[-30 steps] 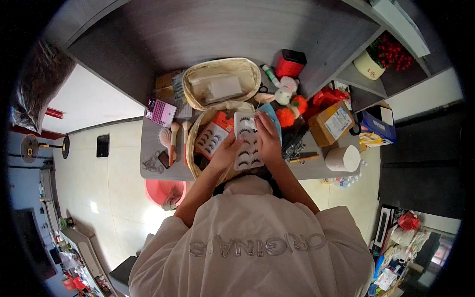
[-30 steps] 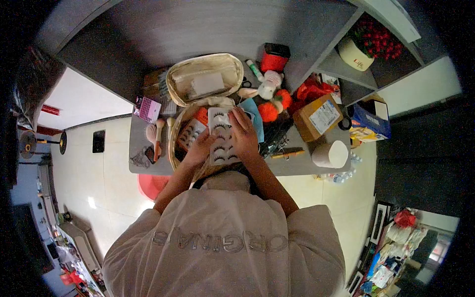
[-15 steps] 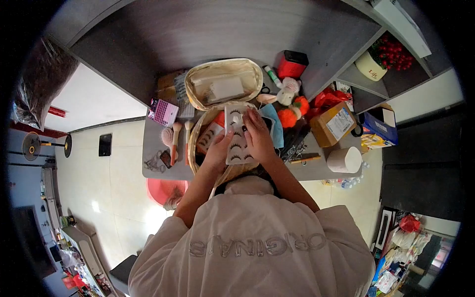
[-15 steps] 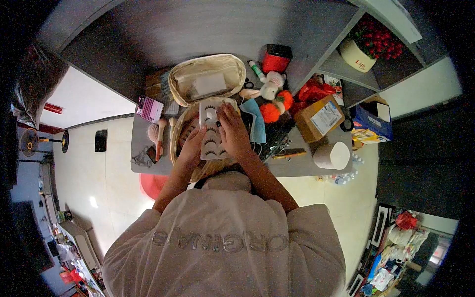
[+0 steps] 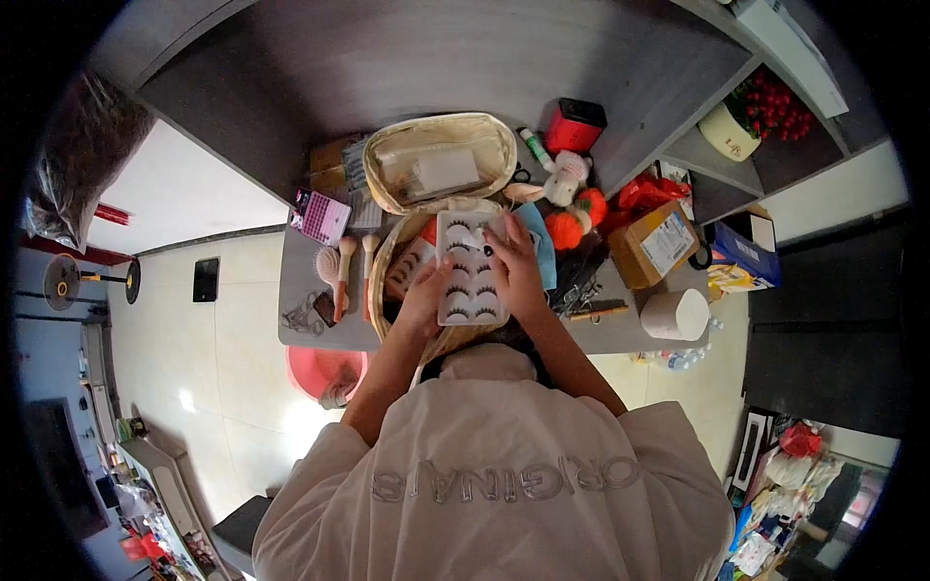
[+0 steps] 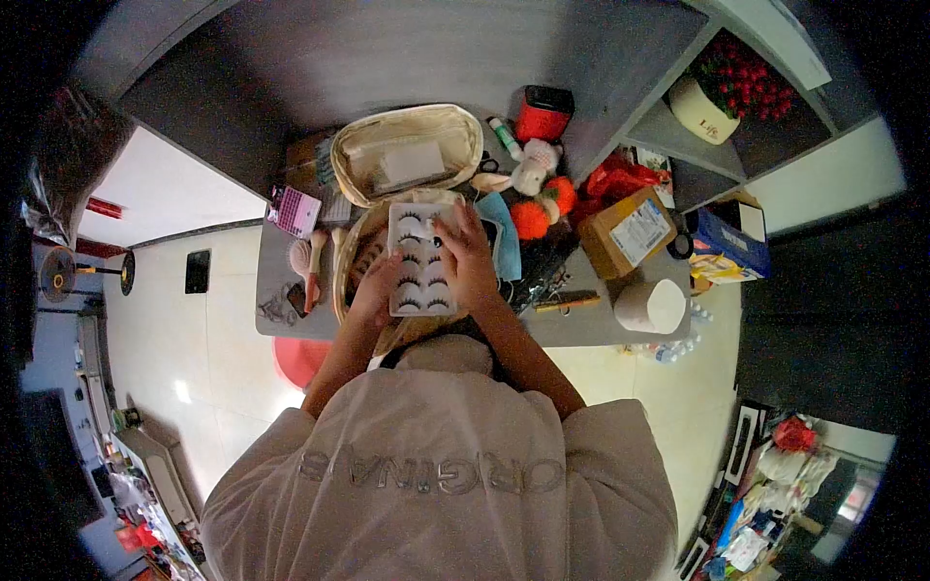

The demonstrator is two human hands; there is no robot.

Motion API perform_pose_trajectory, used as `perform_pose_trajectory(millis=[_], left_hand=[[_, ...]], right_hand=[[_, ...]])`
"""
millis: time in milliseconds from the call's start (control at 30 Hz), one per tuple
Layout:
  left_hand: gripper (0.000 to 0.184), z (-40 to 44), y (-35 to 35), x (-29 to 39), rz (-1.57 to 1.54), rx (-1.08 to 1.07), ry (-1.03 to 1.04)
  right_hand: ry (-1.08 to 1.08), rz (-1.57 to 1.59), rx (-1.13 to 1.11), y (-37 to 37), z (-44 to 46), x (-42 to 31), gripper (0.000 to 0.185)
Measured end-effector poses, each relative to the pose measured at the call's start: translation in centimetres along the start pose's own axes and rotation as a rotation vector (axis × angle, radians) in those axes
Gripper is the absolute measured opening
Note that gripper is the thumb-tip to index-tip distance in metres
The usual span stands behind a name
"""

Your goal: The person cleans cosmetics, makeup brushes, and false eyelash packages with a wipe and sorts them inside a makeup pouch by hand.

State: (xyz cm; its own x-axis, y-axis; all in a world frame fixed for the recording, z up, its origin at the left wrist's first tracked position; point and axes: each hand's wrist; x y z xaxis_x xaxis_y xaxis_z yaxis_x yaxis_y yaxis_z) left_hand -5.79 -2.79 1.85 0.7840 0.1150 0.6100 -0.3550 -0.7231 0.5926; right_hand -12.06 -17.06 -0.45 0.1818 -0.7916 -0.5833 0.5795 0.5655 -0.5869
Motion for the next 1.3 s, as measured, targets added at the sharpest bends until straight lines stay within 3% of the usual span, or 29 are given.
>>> perform_pose_trajectory(millis=[133, 333, 667, 867, 967, 1067, 1100, 1200, 1300], left_hand=[[0.028, -0.1, 0.0, 0.1, 0.017, 0.006, 0.044], [0.025, 0.3, -1.4, -0.4, -0.143, 0.047, 0.113], [0.034, 1.7, -3.7, -0.4, -0.287, 0.061, 0.168], [0.033, 1.2, -4.0, -0.7, -0.327, 0.120, 0.207], [0.033, 0.4, -3.4, 0.4, -0.309, 0.133, 0.211], [0.034, 0.1, -4.0, 0.6, -0.184, 0.068, 0.234], [0.035, 0.3, -4.3, 0.4, -0.121, 0.034, 0.241], [0.038, 1.9, -3.6, -1.2, 0.171, 0.237, 0.460], [0.048, 3.3, -4.4, -2.9, 0.330, 0.241, 0.667]], right_hand=[[0.017, 0.099, 0.026, 0.5, -0.5, 0.4, 0.037], [-0.070, 0.127, -0.249, 0.3, -1.3, -1.0, 0.040], [-0.277, 0.068, -0.481, -0.2, -1.9, -2.8, 0.042], [-0.353, 0.087, -0.398, 0.4, -1.9, -2.8, 0.030], [-0.104, 0.286, -0.207, 1.0, -3.3, -2.1, 0.029], [0.820, 0.640, -0.027, 0.2, -2.2, -1.9, 0.026], [0.822, 0.995, 0.177, 1.0, -2.2, -1.2, 0.026], [0.834, 1.391, 0.011, 1.9, -2.8, -0.4, 0.031], [0.859, 1.254, 0.040, 0.4, -1.4, -2.9, 0.027]])
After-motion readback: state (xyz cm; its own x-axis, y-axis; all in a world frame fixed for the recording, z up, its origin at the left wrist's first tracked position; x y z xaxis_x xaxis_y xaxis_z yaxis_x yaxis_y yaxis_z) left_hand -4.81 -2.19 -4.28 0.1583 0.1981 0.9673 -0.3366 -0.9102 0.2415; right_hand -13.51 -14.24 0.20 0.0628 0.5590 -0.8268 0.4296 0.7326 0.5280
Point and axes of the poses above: each hand's wrist, its own z-axis towards the middle knuckle, its own y-axis out of the palm, x = y × z, and after that the axes turned 6 degrees about -y, right-handed
